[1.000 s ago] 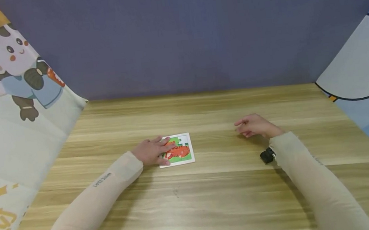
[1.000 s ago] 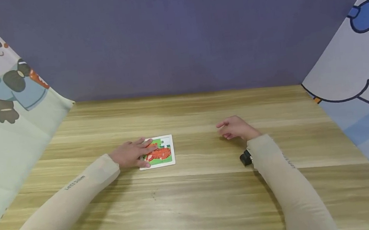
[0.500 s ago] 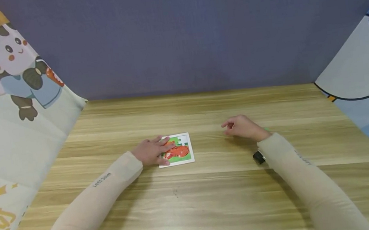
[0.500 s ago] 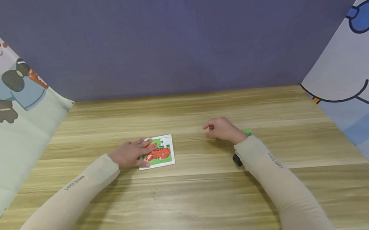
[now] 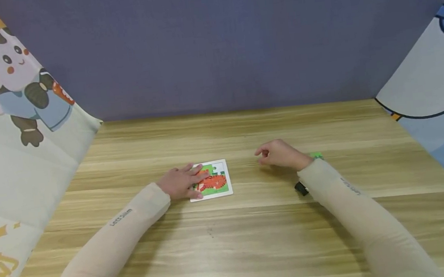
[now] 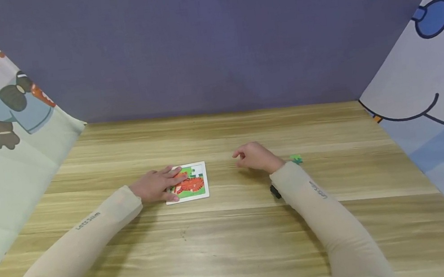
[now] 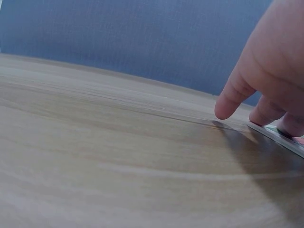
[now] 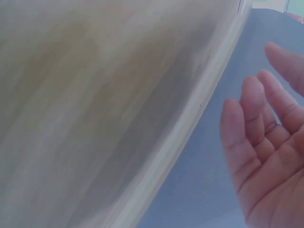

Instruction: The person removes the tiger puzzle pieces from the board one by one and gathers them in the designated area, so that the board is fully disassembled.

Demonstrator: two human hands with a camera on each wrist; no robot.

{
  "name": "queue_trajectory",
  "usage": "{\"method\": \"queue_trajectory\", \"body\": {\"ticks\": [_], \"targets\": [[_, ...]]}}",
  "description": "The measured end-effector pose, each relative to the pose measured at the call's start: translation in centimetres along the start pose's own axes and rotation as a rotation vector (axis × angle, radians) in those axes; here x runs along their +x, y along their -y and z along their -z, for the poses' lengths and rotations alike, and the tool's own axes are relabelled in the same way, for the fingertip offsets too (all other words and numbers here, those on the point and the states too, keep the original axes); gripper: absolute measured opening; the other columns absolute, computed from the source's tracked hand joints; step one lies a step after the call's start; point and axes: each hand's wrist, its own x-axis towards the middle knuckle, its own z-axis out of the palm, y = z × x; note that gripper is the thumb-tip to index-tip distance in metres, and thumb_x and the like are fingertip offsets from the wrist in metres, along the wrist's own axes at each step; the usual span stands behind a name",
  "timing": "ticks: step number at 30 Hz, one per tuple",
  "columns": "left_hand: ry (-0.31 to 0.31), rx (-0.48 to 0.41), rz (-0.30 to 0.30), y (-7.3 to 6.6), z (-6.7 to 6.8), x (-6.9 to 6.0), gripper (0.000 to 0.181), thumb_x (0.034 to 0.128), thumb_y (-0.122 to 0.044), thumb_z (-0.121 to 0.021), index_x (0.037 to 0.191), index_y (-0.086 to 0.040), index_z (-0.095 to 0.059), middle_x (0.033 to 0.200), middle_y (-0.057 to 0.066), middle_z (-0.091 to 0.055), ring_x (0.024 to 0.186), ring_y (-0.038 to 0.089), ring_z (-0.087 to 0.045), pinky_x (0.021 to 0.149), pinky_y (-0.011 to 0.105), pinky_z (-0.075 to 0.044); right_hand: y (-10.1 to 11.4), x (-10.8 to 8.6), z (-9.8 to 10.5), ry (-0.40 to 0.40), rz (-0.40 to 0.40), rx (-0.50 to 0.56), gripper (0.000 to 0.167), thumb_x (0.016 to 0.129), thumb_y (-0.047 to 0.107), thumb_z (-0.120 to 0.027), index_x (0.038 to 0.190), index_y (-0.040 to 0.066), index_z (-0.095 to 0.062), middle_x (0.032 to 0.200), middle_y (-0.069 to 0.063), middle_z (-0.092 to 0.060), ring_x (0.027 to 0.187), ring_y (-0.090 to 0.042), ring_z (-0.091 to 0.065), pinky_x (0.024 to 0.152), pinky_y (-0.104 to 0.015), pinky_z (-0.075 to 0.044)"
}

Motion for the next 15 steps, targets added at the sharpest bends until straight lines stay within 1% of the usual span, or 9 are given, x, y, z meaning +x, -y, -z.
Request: {"method": "queue_trajectory", "body": {"ticks": [3,9,12,15], "targets": [[0.007,-0.003,-0.006,0.0,-0.1,-0.5,0.074,0.0909,-0.055,-0.053,0.152,-0.018,-0.031,0.157,0.012,-0.023,0.143,0.036,-0.018,0.104,0.059,-0.030,0.9,0.0,-0.6,0.011,-0.002,-0.003,0.028,0.086,0.009,-0.070,0.110,-0.005,-0.068,0.082,-0.006,-0.067,0.064,-0.011,-0.053,0.070,-0.033,-0.048],[0.019,-0.013,-0.023,0.0,-0.2,-1.4,0.074,0.0919,-0.053,-0.053,0.152,-0.017,-0.030,0.157,0.013,-0.021,0.143,0.036,-0.017,0.105,0.060,-0.029,2.9,-0.1,-1.6,0.054,-0.028,-0.001,0.029,0.086,0.008,-0.070,0.112,-0.004,-0.067,0.075,-0.002,-0.061,0.059,-0.010,-0.046,0.062,-0.027,-0.042],[0.017,-0.006,-0.031,0.1,-0.3,-1.8,0.073,0.0921,-0.052,-0.053,0.152,-0.017,-0.030,0.157,0.013,-0.021,0.143,0.036,-0.017,0.104,0.060,-0.030,3.6,0.0,-2.2,0.062,-0.033,0.001,0.030,0.085,0.008,-0.070,0.113,-0.003,-0.067,0.072,-0.002,-0.059,0.057,-0.009,-0.045,0.062,-0.027,-0.041],[0.016,0.003,-0.037,0.1,-0.4,-2.2,0.073,0.0922,-0.052,-0.054,0.152,-0.017,-0.030,0.157,0.013,-0.021,0.143,0.036,-0.017,0.104,0.059,-0.030,4.4,0.2,-2.8,0.064,-0.034,0.001,0.030,0.086,0.009,-0.070,0.114,-0.003,-0.067,0.074,-0.001,-0.060,0.058,-0.009,-0.046,0.064,-0.028,-0.043]]}}
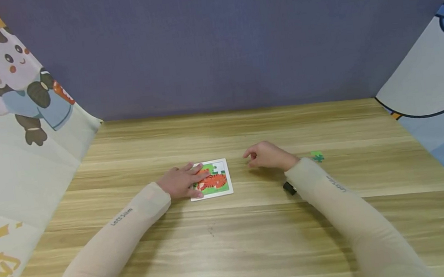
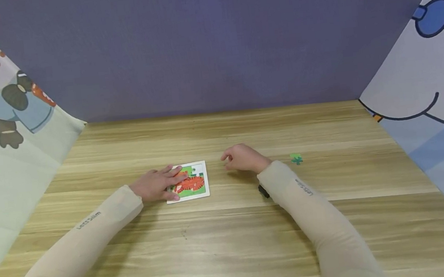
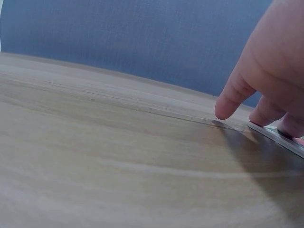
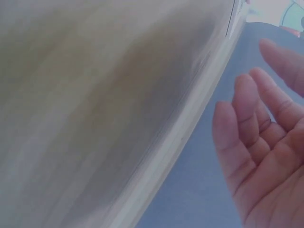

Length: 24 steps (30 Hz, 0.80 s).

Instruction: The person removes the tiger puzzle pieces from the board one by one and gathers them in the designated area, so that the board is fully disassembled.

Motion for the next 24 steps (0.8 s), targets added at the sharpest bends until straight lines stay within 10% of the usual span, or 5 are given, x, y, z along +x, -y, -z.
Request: {"method": "queue_trajectory", "body": {"ticks": [24], "targets": [[0.005,-0.006,0.000,0.2,0.0,0.2,0.074,0.0917,-0.055,-0.052,0.152,-0.018,-0.029,0.157,0.013,-0.021,0.143,0.037,-0.018,0.104,0.059,-0.031,3.7,2.7,-2.1,0.109,-0.013,-0.135,0.033,0.086,0.016,-0.072,0.116,0.002,-0.068,0.079,-0.002,-0.061,0.066,-0.012,-0.048,0.068,-0.028,-0.045]]}}
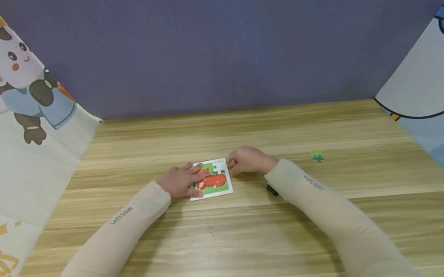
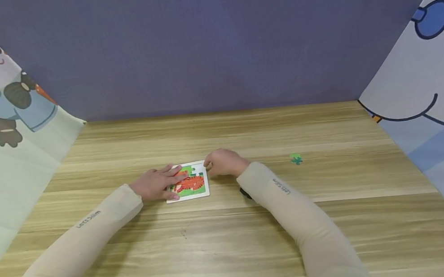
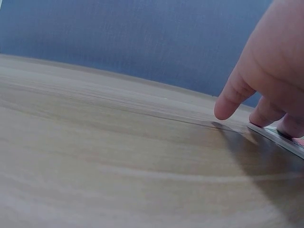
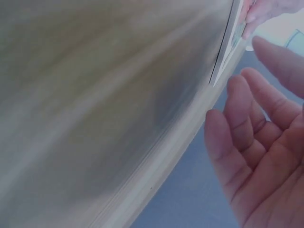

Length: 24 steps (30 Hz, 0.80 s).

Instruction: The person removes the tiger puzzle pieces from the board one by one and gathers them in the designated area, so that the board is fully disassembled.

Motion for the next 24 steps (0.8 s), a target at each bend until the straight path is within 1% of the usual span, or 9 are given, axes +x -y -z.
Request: {"method": "queue_trajectory", "body": {"ticks": [3,5,7,9,14,24], "targets": [[0.000,0.004,0.002,0.0,0.0,0.0,0.074,0.0916,-0.055,-0.052,0.152,-0.018,-0.030,0.157,0.013,-0.021,0.142,0.036,-0.019,0.103,0.059,-0.032,0.5,0.2,-0.1,0.007,0.003,-0.061,0.032,0.086,0.017,-0.071,0.115,0.004,-0.069,0.095,-0.004,-0.068,0.079,-0.014,-0.057,0.078,-0.031,-0.049],[-0.001,0.009,0.004,0.0,0.1,0.0,0.074,0.0914,-0.055,-0.052,0.152,-0.018,-0.030,0.157,0.012,-0.022,0.142,0.036,-0.019,0.103,0.058,-0.033,0.9,0.3,-0.2,0.018,0.001,-0.101,0.032,0.087,0.017,-0.071,0.116,0.004,-0.069,0.106,-0.007,-0.069,0.090,-0.017,-0.061,0.085,-0.034,-0.049],[0.000,0.010,0.006,0.0,0.1,0.0,0.074,0.0914,-0.055,-0.053,0.152,-0.019,-0.030,0.157,0.012,-0.021,0.142,0.036,-0.019,0.103,0.058,-0.033,1.1,0.4,-0.3,0.028,0.004,-0.148,0.032,0.087,0.018,-0.070,0.116,0.005,-0.069,0.113,-0.007,-0.068,0.100,-0.020,-0.062,0.090,-0.036,-0.048],[0.002,0.012,0.007,-0.1,0.1,0.0,0.074,0.0915,-0.055,-0.053,0.152,-0.019,-0.030,0.157,0.012,-0.021,0.142,0.036,-0.019,0.103,0.058,-0.033,1.3,0.5,-0.3,0.038,0.007,-0.193,0.032,0.087,0.019,-0.070,0.117,0.006,-0.069,0.117,-0.008,-0.067,0.106,-0.023,-0.062,0.093,-0.037,-0.047],[-0.001,0.015,0.006,-0.1,0.1,0.0,0.073,0.0916,-0.055,-0.053,0.152,-0.018,-0.031,0.157,0.012,-0.022,0.142,0.036,-0.020,0.103,0.059,-0.032,1.6,0.6,-0.5,0.047,0.010,-0.253,0.033,0.088,0.020,-0.069,0.119,0.007,-0.068,0.120,-0.007,-0.066,0.110,-0.023,-0.060,0.094,-0.038,-0.047],[0.001,0.015,0.010,-0.1,0.1,0.0,0.072,0.0920,-0.053,-0.053,0.152,-0.018,-0.031,0.157,0.012,-0.021,0.143,0.036,-0.019,0.104,0.059,-0.032,2.1,0.9,-0.8,0.068,-0.003,-0.257,0.030,0.088,0.019,-0.069,0.117,0.010,-0.070,0.116,-0.004,-0.067,0.105,-0.021,-0.061,0.089,-0.038,-0.049]]}}
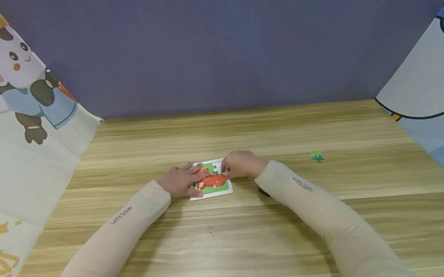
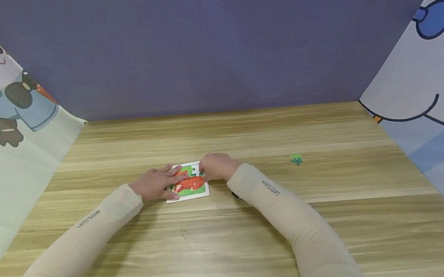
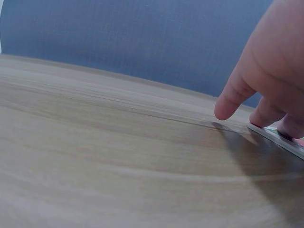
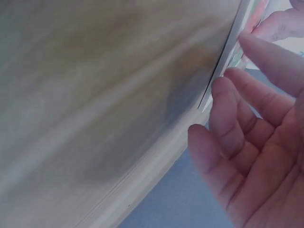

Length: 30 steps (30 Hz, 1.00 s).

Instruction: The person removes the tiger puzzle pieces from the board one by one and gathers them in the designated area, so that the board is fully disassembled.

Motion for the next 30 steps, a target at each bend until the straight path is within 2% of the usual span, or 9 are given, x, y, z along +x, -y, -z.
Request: {"method": "queue_trajectory", "body": {"ticks": [14,21,27,30], "targets": [[-0.002,0.008,-0.003,-0.10,0.09,-0.09,0.072,0.0926,-0.053,-0.052,0.151,-0.018,-0.031,0.157,0.012,-0.022,0.142,0.036,-0.019,0.103,0.058,-0.033,0.23,0.31,-0.09,0.016,0.006,0.027,0.029,0.088,0.014,-0.066,0.116,0.007,-0.070,0.116,-0.006,-0.067,0.105,-0.021,-0.061,0.091,-0.037,-0.048],[0.003,0.006,-0.010,-0.13,0.02,0.07,0.072,0.0926,-0.053,-0.052,0.152,-0.018,-0.031,0.157,0.012,-0.021,0.142,0.036,-0.019,0.103,0.058,-0.033,0.29,0.47,-0.03,0.027,-0.022,0.046,0.026,0.086,0.014,-0.068,0.111,0.007,-0.071,0.113,-0.006,-0.067,0.100,-0.021,-0.062,0.089,-0.037,-0.049],[-0.023,-0.005,-0.019,0.02,-0.12,0.07,0.073,0.0916,-0.053,-0.053,0.151,-0.017,-0.032,0.156,0.013,-0.023,0.142,0.037,-0.021,0.102,0.059,-0.034,-0.02,0.65,-0.03,0.005,-0.035,0.107,0.017,0.085,0.015,-0.071,0.100,0.009,-0.068,0.094,-0.002,-0.066,0.082,-0.017,-0.059,0.076,-0.034,-0.050],[-0.021,0.009,-0.020,0.03,-0.21,0.01,0.073,0.0915,-0.054,-0.052,0.151,-0.018,-0.032,0.156,0.013,-0.023,0.142,0.037,-0.021,0.102,0.058,-0.034,-0.27,0.60,-0.05,0.000,-0.037,0.205,0.010,0.086,0.014,-0.070,0.094,0.010,-0.065,0.085,0.000,-0.063,0.074,-0.015,-0.055,0.069,-0.031,-0.047]]}}
